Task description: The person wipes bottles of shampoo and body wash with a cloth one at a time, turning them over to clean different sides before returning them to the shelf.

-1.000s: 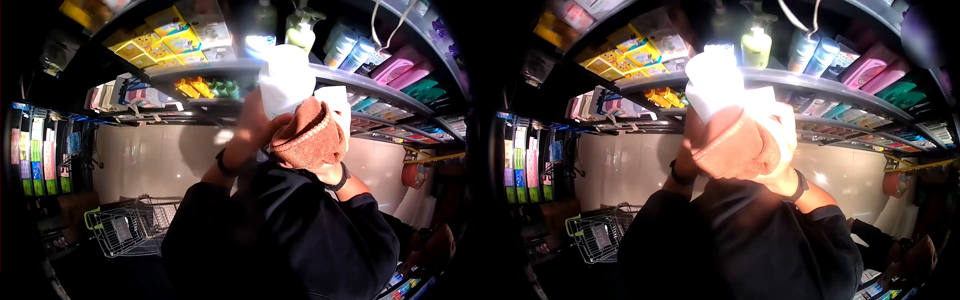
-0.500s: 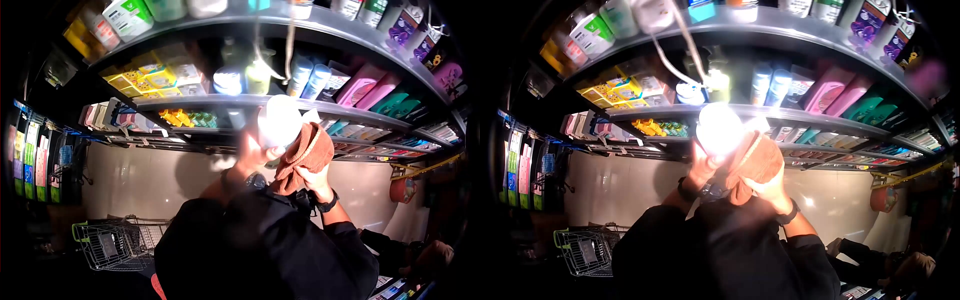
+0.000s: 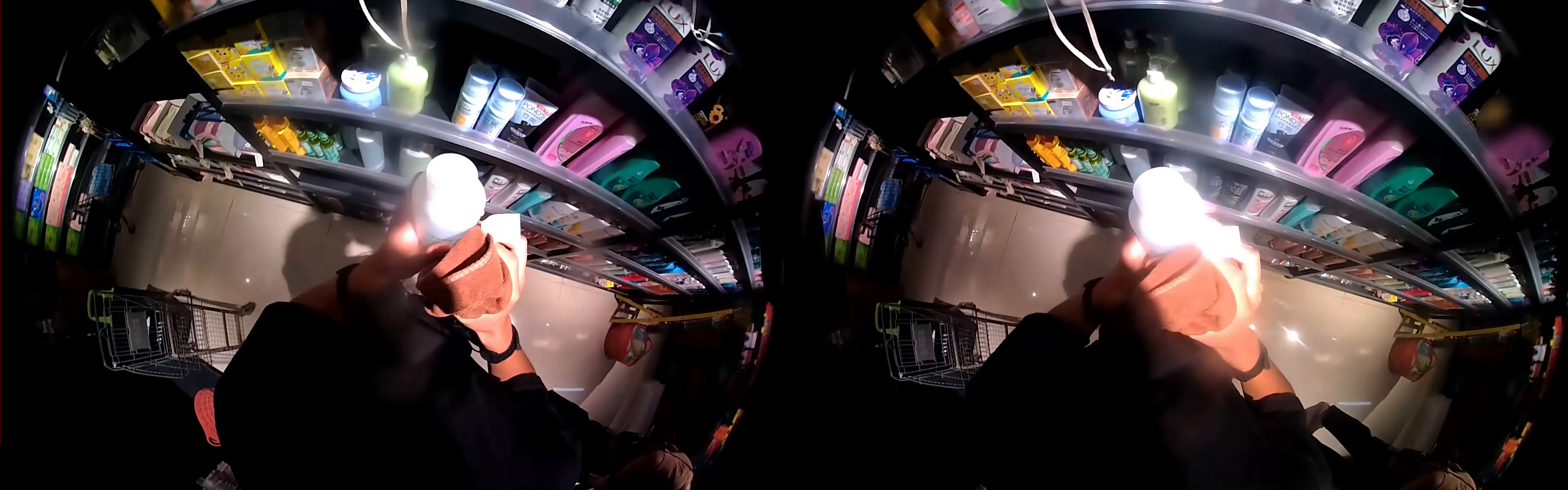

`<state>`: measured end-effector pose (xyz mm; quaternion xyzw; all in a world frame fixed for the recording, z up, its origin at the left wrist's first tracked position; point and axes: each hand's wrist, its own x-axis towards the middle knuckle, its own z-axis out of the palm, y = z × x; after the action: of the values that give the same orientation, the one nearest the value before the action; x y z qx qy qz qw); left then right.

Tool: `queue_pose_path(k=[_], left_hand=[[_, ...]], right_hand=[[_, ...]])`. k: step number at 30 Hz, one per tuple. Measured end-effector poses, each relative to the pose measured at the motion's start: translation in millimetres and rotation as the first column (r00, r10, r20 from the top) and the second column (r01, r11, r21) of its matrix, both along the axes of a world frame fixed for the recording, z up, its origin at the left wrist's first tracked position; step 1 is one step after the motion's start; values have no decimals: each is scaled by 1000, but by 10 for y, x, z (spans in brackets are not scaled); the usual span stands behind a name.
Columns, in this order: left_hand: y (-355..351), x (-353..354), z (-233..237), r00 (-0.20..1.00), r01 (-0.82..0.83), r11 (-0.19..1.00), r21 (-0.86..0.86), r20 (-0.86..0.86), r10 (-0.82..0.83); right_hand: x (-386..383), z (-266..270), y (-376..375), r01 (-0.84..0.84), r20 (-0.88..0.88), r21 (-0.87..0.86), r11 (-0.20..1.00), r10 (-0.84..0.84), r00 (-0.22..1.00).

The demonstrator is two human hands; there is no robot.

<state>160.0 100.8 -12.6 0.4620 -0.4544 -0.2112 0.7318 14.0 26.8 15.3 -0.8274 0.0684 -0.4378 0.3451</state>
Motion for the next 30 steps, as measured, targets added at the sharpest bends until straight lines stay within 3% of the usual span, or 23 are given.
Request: queue_pose_path(k=[1, 2, 4, 5, 7, 8, 9, 11, 12, 15, 17, 20, 22, 26, 30], left_hand=[[-42, 5, -116, 999, -4, 999, -32, 35, 6], [-18, 22, -93, 997, 66, 998, 4, -35, -66], [-14, -12, 145, 953, 212, 977, -11, -221, -209], [-41, -30, 136, 948, 240, 970, -45, -206, -244], [-102, -27, 158, 943, 281, 956, -86, -161, -292], [-116, -32, 183, 943, 291, 952, -91, -139, -302], [-130, -38, 208, 943, 301, 949, -95, -117, -311], [-166, -105, 289, 936, 316, 937, -148, -115, -333], [-74, 67, 216, 921, 373, 927, 43, 99, -376], [-181, -120, 321, 965, 243, 970, -11, -99, -243], [-213, -129, 333, 995, 98, 995, 21, 10, -98], [-243, -288, 263, 994, 65, 996, 60, -93, -59], [-330, -249, 83, 996, 81, 996, 43, -36, -79], [-298, -263, 225, 992, 93, 985, 148, 74, -105], [-300, -220, 209, 989, 71, 980, 184, 114, -93]], right_hand=[[8, 52, 6, 16, 20, -37, 999, -16, 1000], [18, 105, 11, 34, 41, -73, 997, -31, 999], [-93, -19, -134, 2, -124, -98, 995, -14, 992], [-118, -91, -171, 16, -129, -11, 1000, -17, 992], [-136, -175, -149, 11, -43, 364, 931, 5, 999], [-147, -176, -149, -56, 46, 556, 829, 37, 998], [-118, -132, -137, -219, 242, 751, 623, 49, 969], [-32, -297, -235, -411, 390, 714, 566, 166, 906], [-41, -327, -233, -420, 410, 727, 543, 147, 900], [-182, -315, -126, -215, 256, 748, 628, 27, 966], [-280, -301, -35, 7, 90, 711, 703, -102, 991], [-325, -390, -34, 53, 50, 717, 695, -128, 990], [-306, -372, -31, 48, 75, 715, 698, -145, 987], [-289, -333, -99, -5, 162, 585, 811, -110, 981], [-227, -390, -191, -68, 230, 660, 748, -115, 966]])
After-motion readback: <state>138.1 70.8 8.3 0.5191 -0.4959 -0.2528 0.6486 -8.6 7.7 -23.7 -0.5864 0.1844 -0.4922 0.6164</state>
